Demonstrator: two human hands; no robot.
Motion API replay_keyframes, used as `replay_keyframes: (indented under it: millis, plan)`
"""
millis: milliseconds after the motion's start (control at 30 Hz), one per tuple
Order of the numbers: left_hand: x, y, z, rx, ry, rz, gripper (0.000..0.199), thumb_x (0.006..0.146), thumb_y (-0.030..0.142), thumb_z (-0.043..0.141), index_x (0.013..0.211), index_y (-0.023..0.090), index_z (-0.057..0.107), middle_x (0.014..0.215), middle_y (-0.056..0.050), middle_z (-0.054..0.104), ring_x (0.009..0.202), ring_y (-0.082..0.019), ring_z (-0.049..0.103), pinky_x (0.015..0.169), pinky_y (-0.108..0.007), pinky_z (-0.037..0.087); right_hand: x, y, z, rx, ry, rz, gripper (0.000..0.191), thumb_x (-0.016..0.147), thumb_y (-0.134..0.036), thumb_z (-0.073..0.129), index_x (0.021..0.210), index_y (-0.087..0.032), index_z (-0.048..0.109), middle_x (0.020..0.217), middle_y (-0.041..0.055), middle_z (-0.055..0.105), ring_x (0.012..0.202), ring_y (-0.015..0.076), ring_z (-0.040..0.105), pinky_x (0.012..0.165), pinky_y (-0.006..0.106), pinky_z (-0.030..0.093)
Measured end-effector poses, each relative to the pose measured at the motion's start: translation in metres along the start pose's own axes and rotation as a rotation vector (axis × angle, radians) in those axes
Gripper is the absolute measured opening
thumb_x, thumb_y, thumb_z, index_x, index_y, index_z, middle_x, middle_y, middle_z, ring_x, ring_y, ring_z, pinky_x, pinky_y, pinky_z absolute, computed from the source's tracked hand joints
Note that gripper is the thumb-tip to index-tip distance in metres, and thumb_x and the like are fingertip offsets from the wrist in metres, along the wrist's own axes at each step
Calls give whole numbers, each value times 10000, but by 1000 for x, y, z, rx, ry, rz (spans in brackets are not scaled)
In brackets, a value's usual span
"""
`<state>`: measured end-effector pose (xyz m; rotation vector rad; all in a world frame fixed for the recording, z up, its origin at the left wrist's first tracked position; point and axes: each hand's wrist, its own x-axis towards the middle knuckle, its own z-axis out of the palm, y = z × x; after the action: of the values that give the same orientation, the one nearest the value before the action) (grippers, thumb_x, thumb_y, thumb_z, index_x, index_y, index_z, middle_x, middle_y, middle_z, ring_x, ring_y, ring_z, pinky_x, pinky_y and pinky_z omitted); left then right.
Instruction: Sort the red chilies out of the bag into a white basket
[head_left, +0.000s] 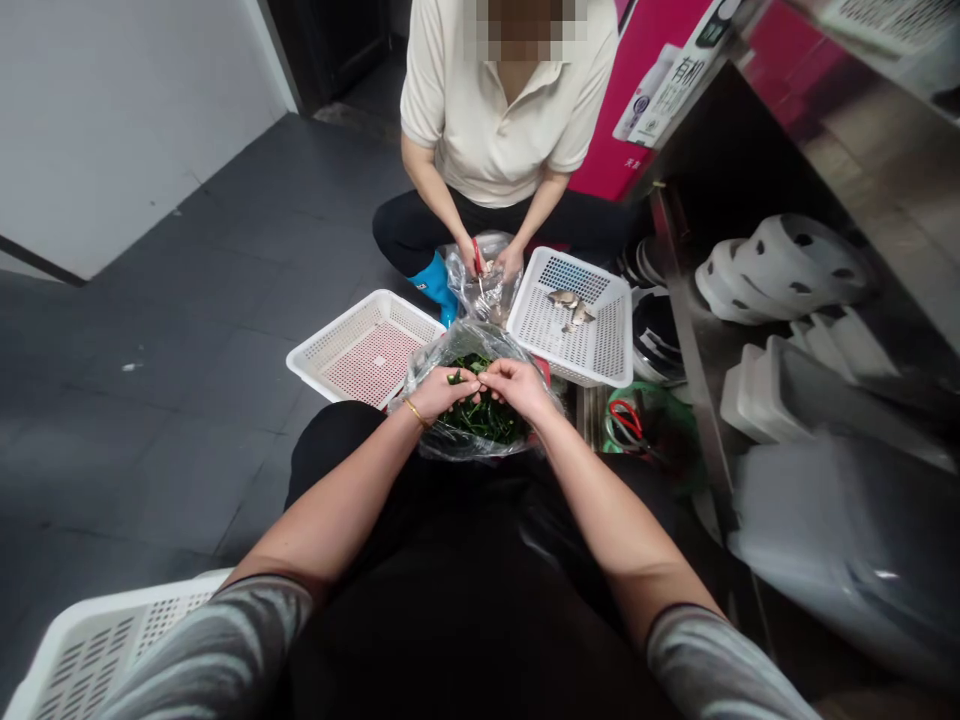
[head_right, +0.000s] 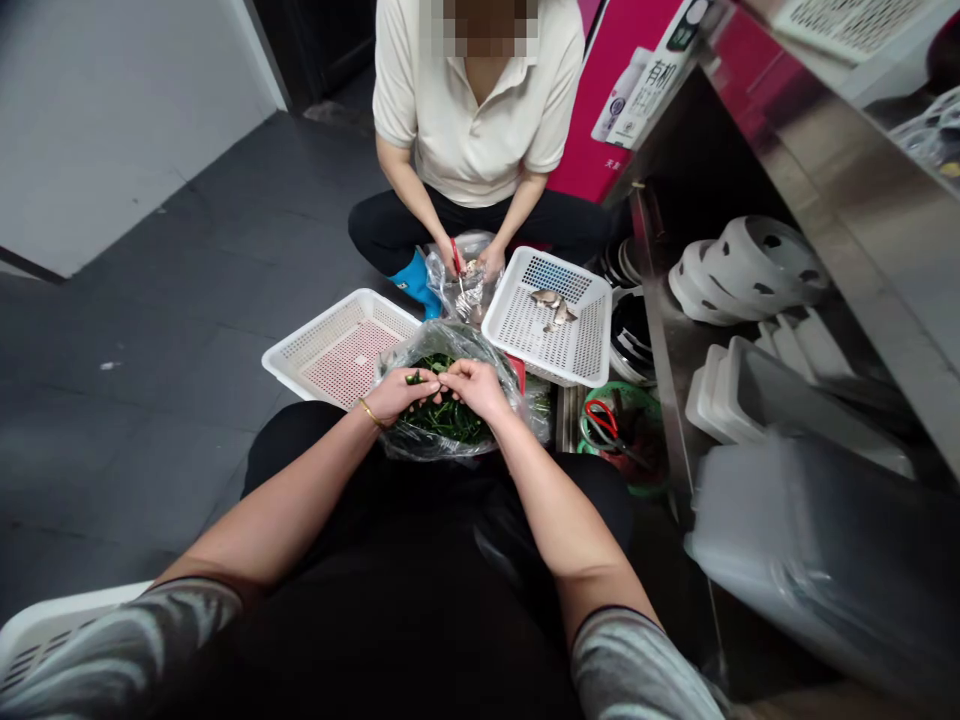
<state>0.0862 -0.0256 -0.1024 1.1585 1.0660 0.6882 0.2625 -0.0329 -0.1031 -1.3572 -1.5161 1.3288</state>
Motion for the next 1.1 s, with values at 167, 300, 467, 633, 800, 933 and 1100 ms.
replay_keyframes:
  millis: [167,300,467,633,800,933,1100]
  plan:
    - [1,-3,7,-144,32,-105,297,627,389,770,686,116,668,607,-51,640,437,-73,437,365,-201,258,-8,-10,9,-590,194,-181,209,912,-338,500,813,-181,595,886,83,651,818,196,594,742,303,458]
    - [6,-1,3,-253,134,-111,340,641,432,767,626,143,588,531,3,543,408,-59,391,369,-203,230,-9,-6,-6,-947,79,-57,218,926,-359,517,942,-189,653,1004,111,654,889,238,614,768,335,455]
    - [9,-4,0,-39,243,70,314,648,340,768,556,177,515,504,38,472,494,-88,433,505,-215,365,-7,2,-12,-1143,-177,124,251,899,-392,583,854,-174,699,900,137,702,875,272,646,726,330,452]
    - [8,-15,14,425,147,288,148,584,139,772,677,221,692,769,-36,658,820,-205,594,812,-296,448,-10,1,-15,-1060,-196,-51,239,931,-321,512,823,-190,680,835,93,704,814,222,649,697,284,425]
    - [3,-7,13,367,41,349,85,648,174,746,713,223,724,808,-55,684,835,-212,604,885,-326,437,-15,1,-30,-388,-279,-55,344,894,-457,503,697,-190,590,519,-25,534,480,119,501,508,226,375]
    - [0,1,7,164,25,265,155,632,246,776,760,176,724,785,-43,687,749,-163,596,752,-276,460,-14,7,-33,152,-299,-4,486,794,-664,534,744,-183,577,433,-75,438,362,88,397,423,211,355]
    - [3,0,-3,-350,74,82,316,640,401,777,724,150,605,502,49,454,437,-59,383,428,-197,301,-7,17,-17,-326,-119,72,488,839,-645,515,780,-181,650,571,19,617,501,135,566,477,223,396]
